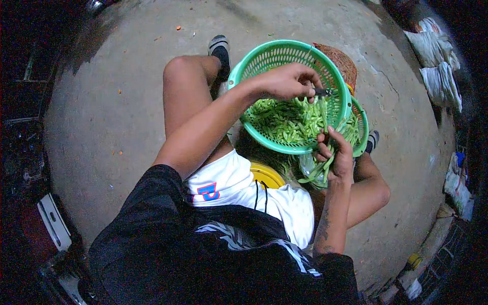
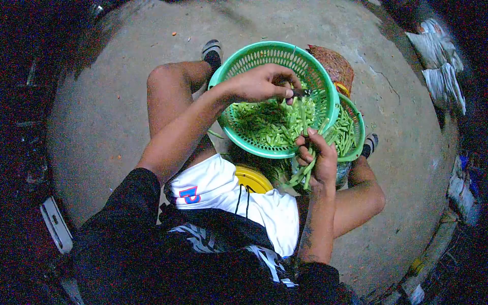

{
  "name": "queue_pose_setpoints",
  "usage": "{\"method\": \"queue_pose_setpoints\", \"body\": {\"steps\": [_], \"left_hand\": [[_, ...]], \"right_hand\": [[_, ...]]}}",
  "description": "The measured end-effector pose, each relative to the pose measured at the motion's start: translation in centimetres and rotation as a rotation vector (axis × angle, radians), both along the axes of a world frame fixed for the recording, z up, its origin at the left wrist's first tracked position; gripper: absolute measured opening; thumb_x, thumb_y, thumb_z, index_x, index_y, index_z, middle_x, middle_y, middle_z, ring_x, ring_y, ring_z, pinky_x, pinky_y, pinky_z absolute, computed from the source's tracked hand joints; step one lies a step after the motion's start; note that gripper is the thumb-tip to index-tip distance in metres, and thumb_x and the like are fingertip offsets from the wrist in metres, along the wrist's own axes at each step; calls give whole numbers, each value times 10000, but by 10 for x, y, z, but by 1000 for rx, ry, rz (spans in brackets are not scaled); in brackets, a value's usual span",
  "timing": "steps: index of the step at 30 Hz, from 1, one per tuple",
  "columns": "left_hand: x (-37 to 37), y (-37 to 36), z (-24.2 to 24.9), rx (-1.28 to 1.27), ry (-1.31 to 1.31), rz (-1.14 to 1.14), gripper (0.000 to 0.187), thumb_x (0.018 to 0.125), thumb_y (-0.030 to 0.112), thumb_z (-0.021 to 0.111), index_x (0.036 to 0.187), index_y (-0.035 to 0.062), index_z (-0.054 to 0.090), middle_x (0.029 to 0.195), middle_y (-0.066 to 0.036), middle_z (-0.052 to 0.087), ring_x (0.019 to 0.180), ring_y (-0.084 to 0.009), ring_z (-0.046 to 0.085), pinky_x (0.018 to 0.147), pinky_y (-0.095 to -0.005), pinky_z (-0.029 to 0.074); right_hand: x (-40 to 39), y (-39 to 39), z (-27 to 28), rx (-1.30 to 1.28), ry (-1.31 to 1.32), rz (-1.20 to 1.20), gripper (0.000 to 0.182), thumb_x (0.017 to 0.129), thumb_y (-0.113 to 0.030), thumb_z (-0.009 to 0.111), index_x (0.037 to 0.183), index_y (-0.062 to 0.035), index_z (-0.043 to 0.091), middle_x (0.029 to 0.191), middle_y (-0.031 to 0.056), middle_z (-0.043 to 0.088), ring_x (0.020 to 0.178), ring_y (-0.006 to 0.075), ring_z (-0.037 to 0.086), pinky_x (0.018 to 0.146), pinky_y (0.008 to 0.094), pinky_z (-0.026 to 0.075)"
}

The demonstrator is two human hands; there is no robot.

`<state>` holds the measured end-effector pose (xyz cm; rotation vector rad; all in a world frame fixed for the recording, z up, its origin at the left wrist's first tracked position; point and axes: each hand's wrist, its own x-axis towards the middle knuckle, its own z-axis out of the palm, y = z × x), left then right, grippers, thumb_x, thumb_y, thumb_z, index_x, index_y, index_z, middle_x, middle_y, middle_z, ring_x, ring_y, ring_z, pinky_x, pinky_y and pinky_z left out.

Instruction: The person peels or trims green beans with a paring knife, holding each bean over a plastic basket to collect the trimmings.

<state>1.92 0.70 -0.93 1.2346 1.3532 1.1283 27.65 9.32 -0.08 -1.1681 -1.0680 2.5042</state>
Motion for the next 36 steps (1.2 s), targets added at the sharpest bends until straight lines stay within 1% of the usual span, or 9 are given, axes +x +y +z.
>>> {"method": "queue_pose_setpoints", "body": {"steps": [3,10,14,20,23,24,26,32,36], "left_hand": [[-2,-2,6,-26,-23,80,278,964,103,644,1221,-1,638,949,-61,723,874,-124,641,799,-293,521],[5,-3,2,-20,-13,-56,316,930,151,707,1209,15,652,895,-36,713,796,-99,612,722,-272,492],[4,-2,4,-33,-33,-146,311,917,125,712,1200,8,660,921,-34,719,811,-106,625,739,-291,503],[-30,-4,-1,-57,-146,-52,358,915,71,691,1264,11,642,915,-47,725,880,-123,667,818,-286,520],[-20,-7,6,-61,-66,-81,380,919,83,696,1286,16,624,915,-40,725,876,-112,665,789,-279,517],[-9,-6,7,-3,-199,-162,388,923,96,699,1293,21,611,895,-27,721,865,-97,659,750,-268,499],[2,-7,9,-52,-144,-216,369,923,100,702,1275,27,621,894,-21,719,860,-98,656,745,-266,493],[-27,-10,7,-55,-77,-79,345,921,99,695,1256,35,640,923,-50,719,875,-121,658,765,-298,514],[-5,-8,9,-11,-116,-164,452,906,45,689,1342,50,571,902,-53,713,862,-108,654,809,-286,505]], "right_hand": [[2,3,-2,-39,15,-21,188,940,-223,689,990,-49,639,790,78,697,454,59,456,409,215,351],[4,0,-2,-110,85,44,213,979,-232,633,1003,-20,628,801,37,645,473,42,412,430,210,348],[3,0,-3,-161,124,26,206,987,-223,616,1005,-18,624,792,39,634,469,42,410,424,209,336],[10,6,-7,-162,180,38,197,996,-217,595,1009,-22,622,785,37,618,469,45,399,424,208,325],[9,5,-6,-161,217,55,196,997,-221,597,1005,-26,620,778,33,611,468,45,393,425,208,325],[6,3,-3,-145,172,45,193,998,-219,592,998,-28,618,777,33,609,466,44,390,425,207,325],[4,3,-1,-129,124,35,189,1000,-217,588,992,-30,616,776,33,608,465,42,387,425,206,324],[13,6,-6,-151,217,73,198,1002,-224,585,996,-28,614,778,32,601,468,45,387,425,206,315],[7,2,-2,-116,140,37,212,1010,-229,571,1016,-20,606,773,30,594,468,46,388,426,211,325]]}}
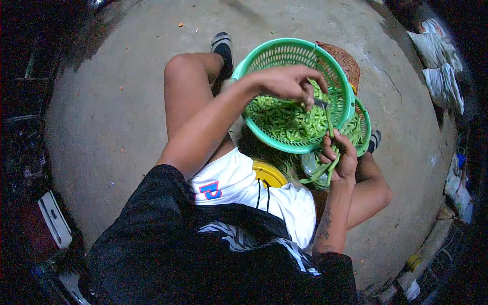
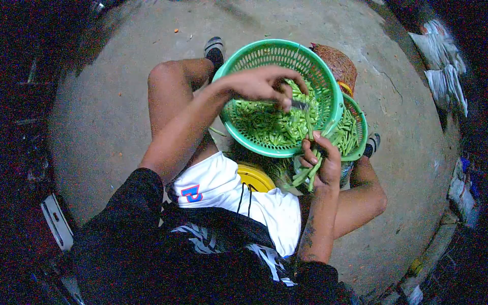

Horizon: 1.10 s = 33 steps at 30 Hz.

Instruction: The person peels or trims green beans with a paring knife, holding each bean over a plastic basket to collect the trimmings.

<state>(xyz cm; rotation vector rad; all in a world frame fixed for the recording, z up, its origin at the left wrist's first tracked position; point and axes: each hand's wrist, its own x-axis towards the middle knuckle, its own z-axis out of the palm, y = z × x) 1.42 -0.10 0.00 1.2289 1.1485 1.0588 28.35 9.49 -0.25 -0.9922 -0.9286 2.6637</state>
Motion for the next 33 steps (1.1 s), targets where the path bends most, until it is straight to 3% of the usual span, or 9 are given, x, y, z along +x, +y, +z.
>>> {"method": "queue_pose_setpoints", "body": {"steps": [2,5,8,12,20,23,26,28,33], "left_hand": [[15,1,-2,-26,-70,-71,415,905,44,692,1308,40,596,896,-47,708,863,-105,649,797,-285,506],[-6,3,-6,8,59,15,322,920,89,702,1233,39,647,907,-36,698,871,-106,643,755,-281,510],[-23,-1,-3,-47,-13,66,344,933,112,703,1260,42,626,913,-39,698,879,-116,651,780,-287,518],[12,1,-7,-33,-108,-65,415,894,44,708,1289,38,580,903,-48,704,891,-121,660,842,-295,508],[-16,0,-3,5,32,31,323,921,70,688,1235,39,618,923,-45,683,867,-112,642,781,-287,510],[16,-1,-1,-37,-118,-80,354,896,58,707,1237,27,615,899,-54,697,859,-117,638,797,-278,506],[7,4,-3,27,-5,-88,346,894,43,707,1228,21,622,909,-56,700,866,-123,641,815,-283,513],[-7,4,-8,-17,-61,21,310,913,25,689,1217,10,629,922,-54,687,895,-132,652,836,-292,524],[9,2,-1,-32,-51,-77,422,904,5,678,1299,8,531,896,-61,697,842,-139,643,789,-299,516]], "right_hand": [[-2,-1,1,21,-37,4,214,1014,-228,563,1020,-18,603,772,30,592,469,45,388,427,212,328],[4,3,-6,-34,49,15,205,1012,-225,570,1030,-23,601,776,27,588,475,47,397,432,212,322],[5,3,-3,-49,17,-16,198,1015,-222,568,1036,-27,596,785,26,590,478,46,402,434,212,325],[-3,0,-1,-44,43,14,188,1018,-214,559,1042,-31,593,798,29,595,480,45,406,436,212,327],[-1,0,-1,-60,55,-11,190,1015,-206,557,1034,-21,602,784,39,605,469,44,403,432,206,322],[-10,-5,5,-19,-30,-24,191,1014,-203,557,1026,-18,603,781,38,603,472,44,403,434,205,320],[-9,-5,3,-42,-20,-15,194,1017,-209,562,1016,-19,599,781,36,602,475,43,402,434,206,315],[-8,-3,2,-60,42,-3,199,1021,-214,564,1019,-18,600,777,31,596,476,43,398,434,209,310],[-13,-6,6,-28,-10,-4,199,1023,-214,564,1032,-20,605,774,26,587,478,45,392,434,210,306]]}}
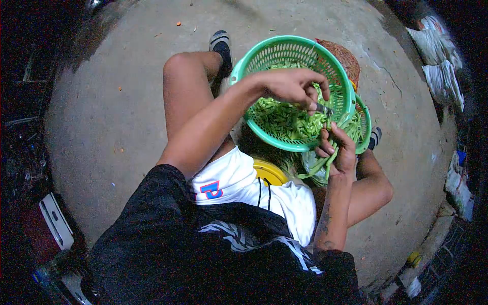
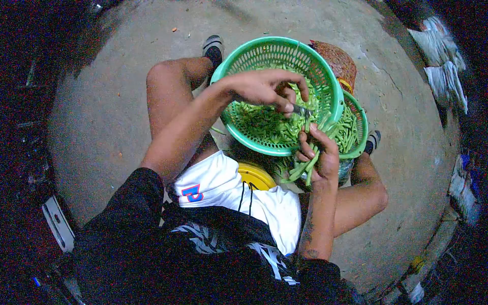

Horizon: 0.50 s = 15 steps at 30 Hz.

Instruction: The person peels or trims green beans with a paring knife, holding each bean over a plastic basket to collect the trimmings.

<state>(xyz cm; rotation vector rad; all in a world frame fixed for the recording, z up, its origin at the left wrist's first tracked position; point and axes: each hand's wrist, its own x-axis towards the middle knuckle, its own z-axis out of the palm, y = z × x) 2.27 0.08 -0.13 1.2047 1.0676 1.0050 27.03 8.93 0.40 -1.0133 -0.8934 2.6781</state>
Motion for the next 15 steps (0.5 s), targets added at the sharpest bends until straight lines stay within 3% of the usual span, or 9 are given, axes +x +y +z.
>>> {"method": "queue_pose_setpoints", "body": {"steps": [15], "left_hand": [[5,3,-4,-1,15,-26,407,925,37,674,1306,46,532,869,-56,697,841,-119,639,774,-290,492]], "right_hand": [[2,1,-4,-11,28,17,236,1040,-240,547,1064,-11,601,835,19,596,493,40,408,447,213,336]]}}
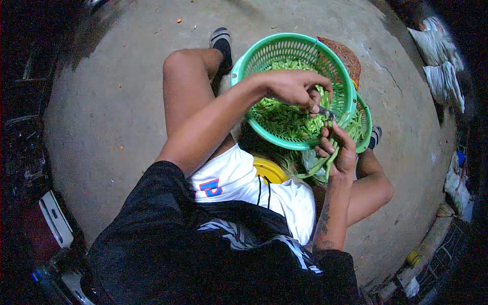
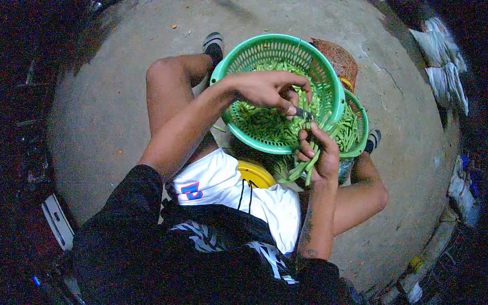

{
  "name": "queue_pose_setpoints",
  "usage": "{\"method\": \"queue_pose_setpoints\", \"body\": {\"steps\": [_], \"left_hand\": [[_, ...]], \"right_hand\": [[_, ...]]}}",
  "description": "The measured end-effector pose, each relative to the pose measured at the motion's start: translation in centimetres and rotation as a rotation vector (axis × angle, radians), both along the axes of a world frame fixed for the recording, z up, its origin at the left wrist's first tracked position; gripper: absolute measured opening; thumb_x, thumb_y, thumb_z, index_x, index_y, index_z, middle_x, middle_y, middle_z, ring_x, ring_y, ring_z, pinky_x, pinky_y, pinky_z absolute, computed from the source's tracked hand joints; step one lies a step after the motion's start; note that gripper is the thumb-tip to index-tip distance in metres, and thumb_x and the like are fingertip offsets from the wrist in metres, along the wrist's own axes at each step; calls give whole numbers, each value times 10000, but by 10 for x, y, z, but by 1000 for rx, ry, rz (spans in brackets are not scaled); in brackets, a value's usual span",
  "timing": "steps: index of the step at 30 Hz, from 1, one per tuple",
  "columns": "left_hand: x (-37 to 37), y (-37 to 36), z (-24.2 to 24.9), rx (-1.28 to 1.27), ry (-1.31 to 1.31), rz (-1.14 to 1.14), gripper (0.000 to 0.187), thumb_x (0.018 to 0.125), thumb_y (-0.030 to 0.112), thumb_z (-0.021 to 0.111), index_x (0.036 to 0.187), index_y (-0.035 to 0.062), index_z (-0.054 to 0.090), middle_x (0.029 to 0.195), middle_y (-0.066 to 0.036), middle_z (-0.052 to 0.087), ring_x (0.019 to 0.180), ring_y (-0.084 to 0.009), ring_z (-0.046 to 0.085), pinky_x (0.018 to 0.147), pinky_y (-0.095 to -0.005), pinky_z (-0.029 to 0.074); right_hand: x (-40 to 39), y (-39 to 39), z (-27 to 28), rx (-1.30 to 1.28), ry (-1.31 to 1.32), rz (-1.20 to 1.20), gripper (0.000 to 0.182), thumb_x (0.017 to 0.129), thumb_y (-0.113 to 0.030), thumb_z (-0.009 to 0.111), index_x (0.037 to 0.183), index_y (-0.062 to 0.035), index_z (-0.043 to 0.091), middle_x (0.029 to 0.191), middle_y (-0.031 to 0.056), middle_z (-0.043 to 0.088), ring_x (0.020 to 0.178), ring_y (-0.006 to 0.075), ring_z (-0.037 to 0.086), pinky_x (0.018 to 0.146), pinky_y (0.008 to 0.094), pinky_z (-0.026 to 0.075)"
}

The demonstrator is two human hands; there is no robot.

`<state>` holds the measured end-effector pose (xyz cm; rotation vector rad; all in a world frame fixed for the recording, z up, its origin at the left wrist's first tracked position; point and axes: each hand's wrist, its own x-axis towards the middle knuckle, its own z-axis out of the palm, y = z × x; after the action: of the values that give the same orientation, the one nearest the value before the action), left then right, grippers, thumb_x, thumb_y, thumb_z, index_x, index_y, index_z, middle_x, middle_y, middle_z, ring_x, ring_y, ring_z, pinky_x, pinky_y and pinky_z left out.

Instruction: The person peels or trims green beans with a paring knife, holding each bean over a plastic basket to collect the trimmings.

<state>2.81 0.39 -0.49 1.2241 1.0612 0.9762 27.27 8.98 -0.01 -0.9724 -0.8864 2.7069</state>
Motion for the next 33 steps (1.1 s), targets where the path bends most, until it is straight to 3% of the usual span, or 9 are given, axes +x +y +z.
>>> {"method": "queue_pose_setpoints", "body": {"steps": [2,4,8,14,19,24,26,33], "left_hand": [[2,-1,1,23,-42,45,439,842,15,693,1267,30,585,842,-44,712,748,-106,602,653,-279,450],[-12,-1,2,32,5,59,343,915,41,684,1239,19,574,895,-54,695,854,-122,653,787,-286,507],[-25,-4,5,-22,-31,144,336,923,50,681,1245,26,587,910,-52,699,839,-125,647,780,-281,500],[-3,0,2,-19,-48,-14,376,899,42,700,1260,31,595,906,-55,711,844,-113,632,780,-296,506],[-26,-1,2,5,51,135,387,856,38,731,1224,49,610,867,-29,676,839,-110,636,768,-272,497],[3,0,-1,-10,-62,-38,396,871,26,708,1250,51,600,971,-51,676,820,-107,639,792,-282,507],[-10,2,-4,57,119,50,391,864,15,706,1241,44,603,969,-61,679,830,-120,654,800,-291,514],[3,1,1,-17,-14,-18,411,879,-32,664,1271,27,555,989,-57,698,870,-132,656,798,-289,525]], "right_hand": [[0,0,-1,-53,29,4,239,1043,-236,541,1085,-6,591,842,14,586,497,36,407,447,213,339],[2,1,-2,-69,33,-1,232,1043,-230,540,1089,-7,586,843,12,582,497,36,406,449,212,342],[1,3,0,-54,38,2,218,1041,-215,539,1100,-10,580,844,10,578,500,34,405,458,209,353],[0,0,-1,-35,35,-18,234,1044,-211,534,1137,-1,578,853,6,577,515,33,411,465,206,357],[3,4,-7,-68,64,-9,208,1043,-201,533,1136,-19,573,868,8,582,525,35,412,469,214,349],[-1,2,-5,4,0,-5,190,1046,-200,527,1130,-35,575,872,5,589,525,41,411,477,222,347],[0,4,-6,-55,49,11,186,1044,-198,533,1126,-38,578,868,-4,590,530,41,421,483,221,354],[-2,-1,-7,-10,43,-26,162,1042,-208,556,1111,-64,584,875,2,603,535,44,428,486,220,363]]}}
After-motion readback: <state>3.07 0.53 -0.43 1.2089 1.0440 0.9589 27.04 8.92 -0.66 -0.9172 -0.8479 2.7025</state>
